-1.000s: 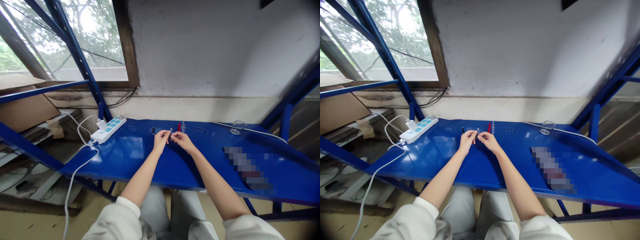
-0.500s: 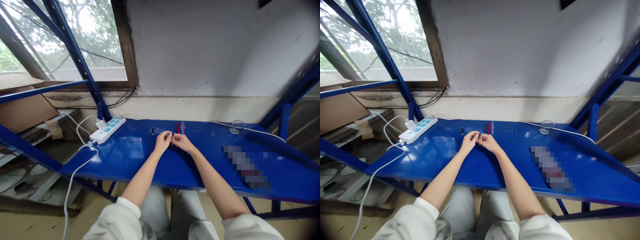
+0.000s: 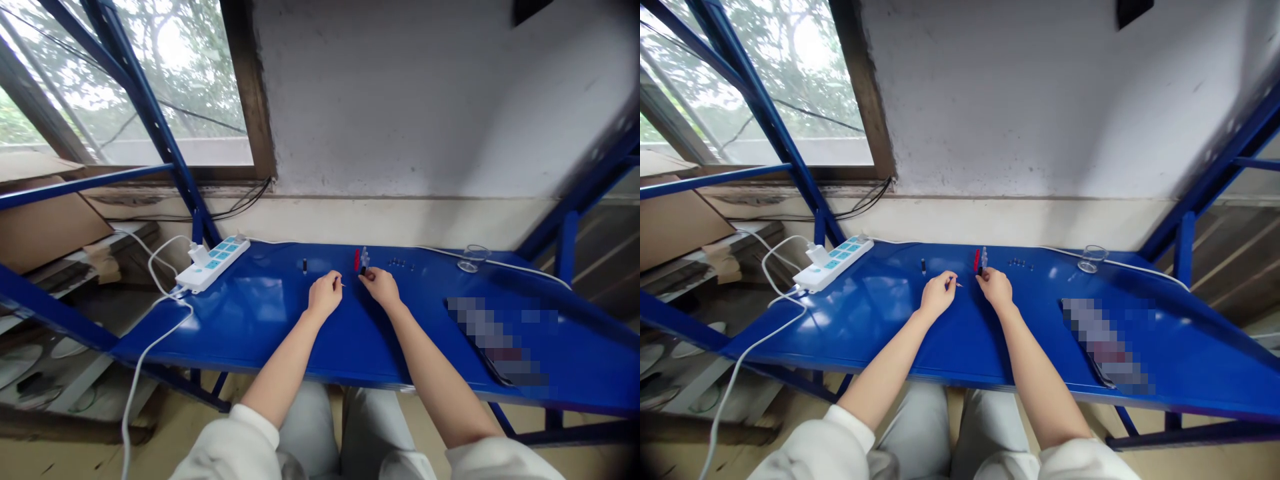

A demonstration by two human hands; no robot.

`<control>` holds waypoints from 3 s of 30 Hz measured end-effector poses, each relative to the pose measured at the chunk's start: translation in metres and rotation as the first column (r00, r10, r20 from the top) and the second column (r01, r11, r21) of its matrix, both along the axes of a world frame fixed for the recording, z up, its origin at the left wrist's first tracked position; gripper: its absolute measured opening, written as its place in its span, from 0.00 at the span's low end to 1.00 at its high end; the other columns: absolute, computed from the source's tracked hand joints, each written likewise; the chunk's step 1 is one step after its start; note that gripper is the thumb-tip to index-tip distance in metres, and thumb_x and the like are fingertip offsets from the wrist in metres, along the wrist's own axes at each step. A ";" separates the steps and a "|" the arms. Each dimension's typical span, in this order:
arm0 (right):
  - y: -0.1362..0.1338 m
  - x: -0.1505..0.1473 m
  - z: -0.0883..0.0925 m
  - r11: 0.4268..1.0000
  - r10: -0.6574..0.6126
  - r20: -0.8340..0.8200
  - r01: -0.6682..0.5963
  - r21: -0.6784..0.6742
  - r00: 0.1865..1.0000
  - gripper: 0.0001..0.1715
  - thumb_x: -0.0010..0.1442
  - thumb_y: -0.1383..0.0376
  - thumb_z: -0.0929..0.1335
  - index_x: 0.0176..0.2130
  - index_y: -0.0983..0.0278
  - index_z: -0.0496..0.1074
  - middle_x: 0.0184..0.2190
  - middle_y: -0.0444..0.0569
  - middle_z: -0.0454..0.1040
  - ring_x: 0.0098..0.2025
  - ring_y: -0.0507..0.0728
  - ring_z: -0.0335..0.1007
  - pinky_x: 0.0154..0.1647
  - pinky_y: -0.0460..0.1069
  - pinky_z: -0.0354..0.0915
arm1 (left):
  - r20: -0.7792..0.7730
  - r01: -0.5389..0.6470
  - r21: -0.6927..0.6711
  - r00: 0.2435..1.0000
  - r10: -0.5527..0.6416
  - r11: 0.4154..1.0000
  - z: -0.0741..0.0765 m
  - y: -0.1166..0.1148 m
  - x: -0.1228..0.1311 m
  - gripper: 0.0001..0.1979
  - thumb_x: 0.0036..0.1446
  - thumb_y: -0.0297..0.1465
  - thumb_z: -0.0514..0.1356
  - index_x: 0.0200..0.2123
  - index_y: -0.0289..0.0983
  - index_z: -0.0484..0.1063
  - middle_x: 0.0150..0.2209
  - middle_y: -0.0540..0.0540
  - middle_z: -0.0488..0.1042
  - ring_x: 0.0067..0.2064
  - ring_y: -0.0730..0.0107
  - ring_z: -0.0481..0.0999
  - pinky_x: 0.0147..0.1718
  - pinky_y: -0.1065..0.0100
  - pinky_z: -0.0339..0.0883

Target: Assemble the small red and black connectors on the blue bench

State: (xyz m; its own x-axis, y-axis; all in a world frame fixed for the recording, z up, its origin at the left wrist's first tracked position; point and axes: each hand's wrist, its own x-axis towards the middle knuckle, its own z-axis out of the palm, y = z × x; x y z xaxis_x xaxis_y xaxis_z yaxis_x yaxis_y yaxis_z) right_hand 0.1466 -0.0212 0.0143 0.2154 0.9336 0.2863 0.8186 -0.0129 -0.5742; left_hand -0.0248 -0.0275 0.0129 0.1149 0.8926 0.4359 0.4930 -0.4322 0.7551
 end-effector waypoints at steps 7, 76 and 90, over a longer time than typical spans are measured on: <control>0.008 -0.010 -0.005 1.000 -0.006 0.029 0.006 -0.006 1.000 0.09 0.51 0.59 0.64 0.24 0.62 0.67 0.23 0.46 0.70 0.26 0.53 0.64 0.22 0.45 0.48 | -0.112 -0.015 0.023 0.994 0.017 1.000 0.003 -0.001 0.001 0.06 0.52 0.28 0.54 0.31 0.40 0.71 0.22 0.49 0.70 0.25 0.70 0.69 0.27 0.72 0.58; -0.020 -0.038 0.022 0.968 0.250 -0.063 -0.246 0.054 0.966 0.25 0.60 0.51 0.54 0.28 0.63 0.67 0.25 0.50 0.73 0.30 0.54 0.70 0.30 0.44 0.59 | 0.906 0.389 -0.302 0.400 0.136 0.870 0.012 0.018 -0.011 0.14 0.44 0.30 0.65 0.34 0.32 0.65 0.31 0.44 0.75 0.23 0.78 0.73 0.28 0.74 0.67; -0.013 -0.047 0.010 0.915 0.404 -0.356 -0.374 0.154 0.843 0.22 0.56 0.50 0.58 0.26 0.64 0.64 0.20 0.44 0.68 0.22 0.50 0.63 0.24 0.44 0.59 | 0.829 0.416 -0.267 0.559 -0.012 0.869 0.009 0.014 -0.007 0.17 0.44 0.34 0.63 0.37 0.34 0.65 0.39 0.40 0.75 0.14 0.90 0.55 0.13 0.78 0.49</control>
State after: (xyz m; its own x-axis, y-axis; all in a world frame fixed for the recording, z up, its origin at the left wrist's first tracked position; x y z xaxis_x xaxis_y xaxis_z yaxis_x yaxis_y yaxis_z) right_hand 0.0991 -0.0344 0.0240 -0.0563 0.9418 0.3314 0.4719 0.3176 -0.8225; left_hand -0.0319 -0.0136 0.0220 0.1226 0.9899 0.0708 -0.4456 -0.0088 0.8952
